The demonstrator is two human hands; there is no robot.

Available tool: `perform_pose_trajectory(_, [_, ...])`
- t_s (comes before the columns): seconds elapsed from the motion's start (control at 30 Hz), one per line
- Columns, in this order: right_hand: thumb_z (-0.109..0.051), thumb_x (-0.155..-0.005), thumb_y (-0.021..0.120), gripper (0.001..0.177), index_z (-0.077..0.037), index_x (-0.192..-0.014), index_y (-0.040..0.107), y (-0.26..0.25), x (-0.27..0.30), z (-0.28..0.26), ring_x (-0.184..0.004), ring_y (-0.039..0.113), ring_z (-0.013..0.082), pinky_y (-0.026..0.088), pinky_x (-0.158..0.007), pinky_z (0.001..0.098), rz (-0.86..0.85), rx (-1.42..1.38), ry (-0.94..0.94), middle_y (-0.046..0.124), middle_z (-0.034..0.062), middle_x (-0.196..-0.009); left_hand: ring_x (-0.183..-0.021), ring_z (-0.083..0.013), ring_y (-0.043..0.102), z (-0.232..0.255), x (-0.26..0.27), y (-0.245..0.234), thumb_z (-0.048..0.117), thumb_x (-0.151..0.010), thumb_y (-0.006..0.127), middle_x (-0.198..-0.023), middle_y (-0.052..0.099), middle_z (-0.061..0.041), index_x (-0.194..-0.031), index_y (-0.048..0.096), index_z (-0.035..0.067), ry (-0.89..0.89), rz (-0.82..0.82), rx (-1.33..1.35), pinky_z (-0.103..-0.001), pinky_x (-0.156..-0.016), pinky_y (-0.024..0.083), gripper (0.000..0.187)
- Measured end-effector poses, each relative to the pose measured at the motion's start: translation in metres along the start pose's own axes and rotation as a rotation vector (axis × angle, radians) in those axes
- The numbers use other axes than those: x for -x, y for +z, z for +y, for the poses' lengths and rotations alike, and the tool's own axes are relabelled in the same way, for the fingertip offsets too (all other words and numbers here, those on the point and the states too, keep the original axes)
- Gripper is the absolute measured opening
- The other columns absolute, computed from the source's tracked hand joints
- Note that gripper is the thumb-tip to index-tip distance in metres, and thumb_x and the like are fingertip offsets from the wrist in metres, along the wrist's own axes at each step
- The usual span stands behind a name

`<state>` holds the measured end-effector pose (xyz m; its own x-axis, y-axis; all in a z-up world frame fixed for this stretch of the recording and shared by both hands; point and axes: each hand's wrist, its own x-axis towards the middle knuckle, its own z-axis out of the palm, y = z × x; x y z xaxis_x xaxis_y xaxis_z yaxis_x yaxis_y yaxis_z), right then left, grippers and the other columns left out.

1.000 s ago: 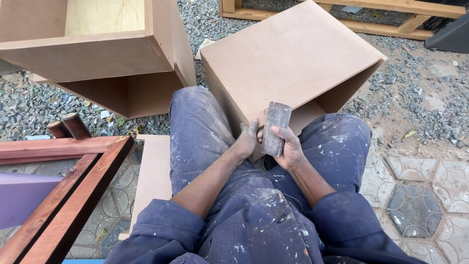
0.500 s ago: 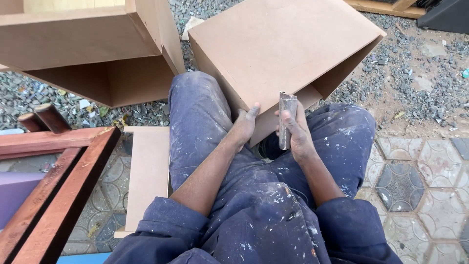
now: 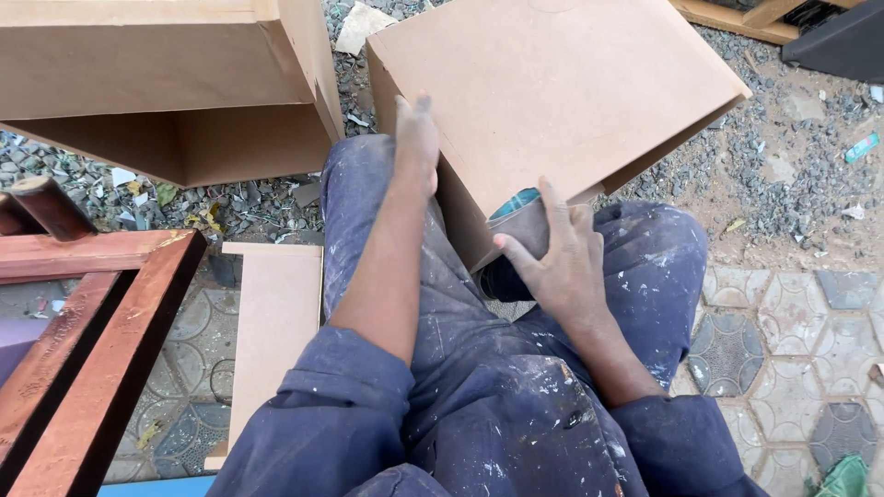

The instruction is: Sanding the corners and edges of a wooden box using a sanding block.

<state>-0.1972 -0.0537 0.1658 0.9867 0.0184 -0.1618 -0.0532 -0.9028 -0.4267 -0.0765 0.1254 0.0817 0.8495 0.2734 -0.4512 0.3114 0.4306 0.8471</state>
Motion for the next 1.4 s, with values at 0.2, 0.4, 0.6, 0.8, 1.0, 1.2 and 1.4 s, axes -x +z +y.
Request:
perform_pose_trajectory(0.2, [-0.065, -0.089, 0.065, 0.083, -0.020, -0.153, 0.039, 0.042, -0.075, -0.040, -0.120, 0.056, 0.0388, 0.042, -0.098, 0.0509, -0.140, 0.328, -0.067, 0.054, 0.0183, -0.121, -0.159, -0.0345, 0.006, -0.033, -0.060, -0.027, 0.045, -0.104, 0.047, -0.174, 0.003, -0.006, -0.163, 0.017, 0.020, -0.218, -0.017, 0.197, -0.073, -0.119, 0.009, 0.071])
perform_pose_trajectory(0.4, [-0.061, -0.091, 0.069, 0.079, -0.021, -0.150, 0.036, 0.101, -0.175, -0.079, -0.118, 0.049, 0.0323, 0.040, -0.096, 0.0457, -0.113, 0.372, -0.220, 0.048, 0.0110, -0.122, -0.157, -0.0365, 0.017, -0.003, -0.052, -0.043, 0.080, -0.090, 0.027, -0.172, 0.007, -0.013, -0.163, 0.014, 0.009, -0.299, -0.073, 0.406, -0.067, -0.123, 0.009, 0.102])
perform_pose_trajectory(0.6, [-0.060, -0.092, 0.060, 0.079, -0.014, -0.153, 0.042, 0.037, -0.077, -0.046, -0.114, 0.059, 0.0418, 0.045, -0.094, 0.0499, -0.186, 0.325, -0.161, 0.058, 0.0238, -0.114, -0.148, -0.0397, 0.037, -0.053, -0.089, -0.040, 0.040, -0.090, 0.077, -0.165, 0.031, -0.012, -0.160, 0.030, 0.022, -0.223, -0.034, -0.063, -0.071, -0.107, 0.040, 0.086])
perform_pose_trajectory(0.8, [-0.074, -0.087, 0.055, 0.086, -0.021, -0.154, 0.047, 0.026, -0.049, -0.019, -0.113, 0.060, 0.0365, 0.043, -0.092, 0.0461, -0.184, 0.406, -0.044, 0.058, 0.0171, -0.115, -0.149, -0.0447, 0.033, -0.053, -0.092, -0.038, 0.033, -0.091, 0.074, -0.165, 0.028, -0.018, -0.160, 0.029, 0.018, -0.219, 0.011, -0.007, -0.080, -0.105, 0.033, 0.084])
perform_pose_trajectory(1.0, [-0.060, -0.093, 0.063, 0.077, -0.023, -0.157, 0.040, 0.080, -0.132, -0.068, -0.124, 0.050, 0.0425, 0.042, -0.097, 0.0517, -0.118, 0.318, -0.153, 0.054, 0.0213, -0.125, -0.151, -0.0464, 0.028, -0.083, -0.113, -0.039, 0.028, -0.097, 0.065, -0.165, 0.028, -0.026, -0.157, 0.037, 0.011, -0.109, 0.054, -0.098, -0.072, -0.116, 0.029, 0.069])
perform_pose_trajectory(1.2, [-0.074, -0.093, 0.052, 0.080, -0.027, -0.158, 0.041, 0.064, -0.123, -0.035, -0.140, 0.037, 0.0414, 0.028, -0.115, 0.0530, -0.170, 0.150, -0.107, 0.055, 0.0201, -0.134, -0.150, -0.0408, 0.031, -0.064, -0.087, -0.032, 0.034, -0.100, 0.063, -0.160, 0.039, -0.024, -0.153, 0.044, 0.008, 0.000, 0.090, -0.187, -0.054, -0.124, 0.025, 0.063])
perform_pose_trajectory(1.4, [-0.065, -0.096, 0.052, 0.076, -0.024, -0.159, 0.038, 0.024, -0.043, 0.001, -0.121, 0.055, 0.0383, 0.043, -0.097, 0.0479, -0.152, 0.307, -0.018, 0.052, 0.0188, -0.123, -0.151, -0.0372, 0.032, -0.074, -0.086, -0.016, 0.046, -0.104, 0.050, -0.163, 0.036, -0.020, -0.159, 0.033, 0.009, -0.013, 0.116, -0.218, -0.050, -0.126, 0.025, 0.068])
